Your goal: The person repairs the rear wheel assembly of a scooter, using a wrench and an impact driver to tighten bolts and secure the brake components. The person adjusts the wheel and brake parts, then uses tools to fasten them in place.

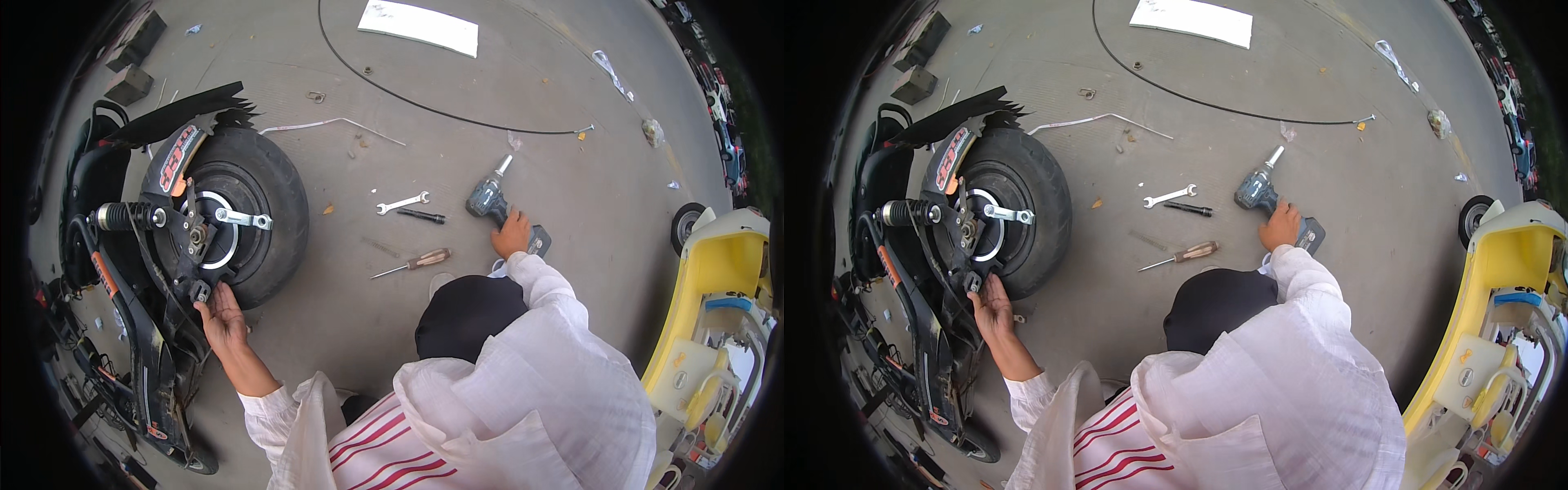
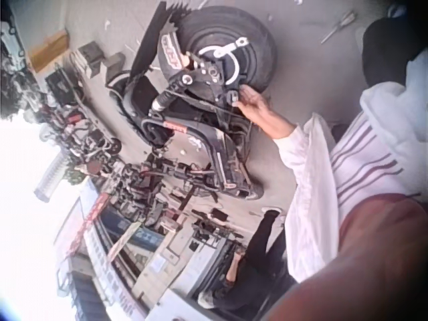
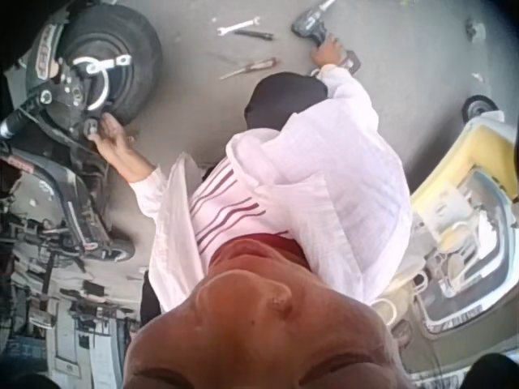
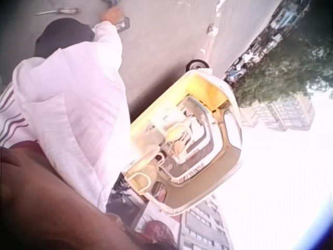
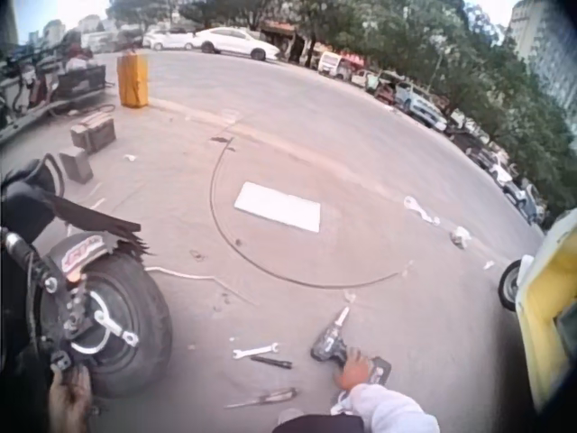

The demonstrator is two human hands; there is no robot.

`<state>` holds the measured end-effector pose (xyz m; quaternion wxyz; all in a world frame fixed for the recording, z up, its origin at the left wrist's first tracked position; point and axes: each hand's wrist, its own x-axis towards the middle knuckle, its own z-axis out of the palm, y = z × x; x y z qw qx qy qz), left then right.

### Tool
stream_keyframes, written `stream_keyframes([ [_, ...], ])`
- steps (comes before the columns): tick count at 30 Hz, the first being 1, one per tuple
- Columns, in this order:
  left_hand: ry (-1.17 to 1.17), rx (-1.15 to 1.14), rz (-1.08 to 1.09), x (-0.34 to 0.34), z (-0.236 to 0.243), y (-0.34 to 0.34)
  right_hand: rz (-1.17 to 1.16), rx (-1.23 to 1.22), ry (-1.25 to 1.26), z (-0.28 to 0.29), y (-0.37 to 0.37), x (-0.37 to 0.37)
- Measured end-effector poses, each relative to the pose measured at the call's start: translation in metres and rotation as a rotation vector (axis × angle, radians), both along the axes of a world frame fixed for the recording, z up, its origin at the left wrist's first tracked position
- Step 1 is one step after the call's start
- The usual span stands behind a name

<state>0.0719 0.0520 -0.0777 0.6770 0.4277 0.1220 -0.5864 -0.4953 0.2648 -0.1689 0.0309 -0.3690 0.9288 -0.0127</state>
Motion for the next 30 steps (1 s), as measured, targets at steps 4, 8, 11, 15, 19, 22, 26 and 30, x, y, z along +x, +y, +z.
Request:
stream_keyframes([
  [4,-0.028,-0.058,-0.063,0.002,-0.001,0.002,0.478,-0.216,-0.106,0.02,-0.043,0.02],
  [8,-0.033,-0.038,-0.09,0.007,-0.005,0.005,0.757,-0.125,-0.316,0.006,-0.079,0.05],
  [11,-0.156,0.039,-0.077,-0.01,0.01,0.004,0.718,0.081,-0.344,-0.013,-0.095,0.071],
  [15,-0.173,0.076,-0.021,-0.034,0.031,-0.006,0.689,0.123,-0.321,-0.032,-0.097,0.077],
  [19,-0.156,0.041,-0.067,-0.033,0.031,-0.002,0.743,0.099,-0.39,-0.035,-0.1,0.07],
  [22,-0.145,0.037,-0.058,-0.027,0.03,0.009,0.828,-0.128,-0.612,0.007,-0.12,0.091],
  [26,-0.054,-0.059,-0.028,-0.028,0.024,0.013,1.101,-0.248,-0.835,0.169,-0.188,0.173],
  [30,-0.016,-0.105,-0.037,-0.034,0.02,0.01,1.638,-0.25,-0.713,0.255,-0.231,0.28],
])
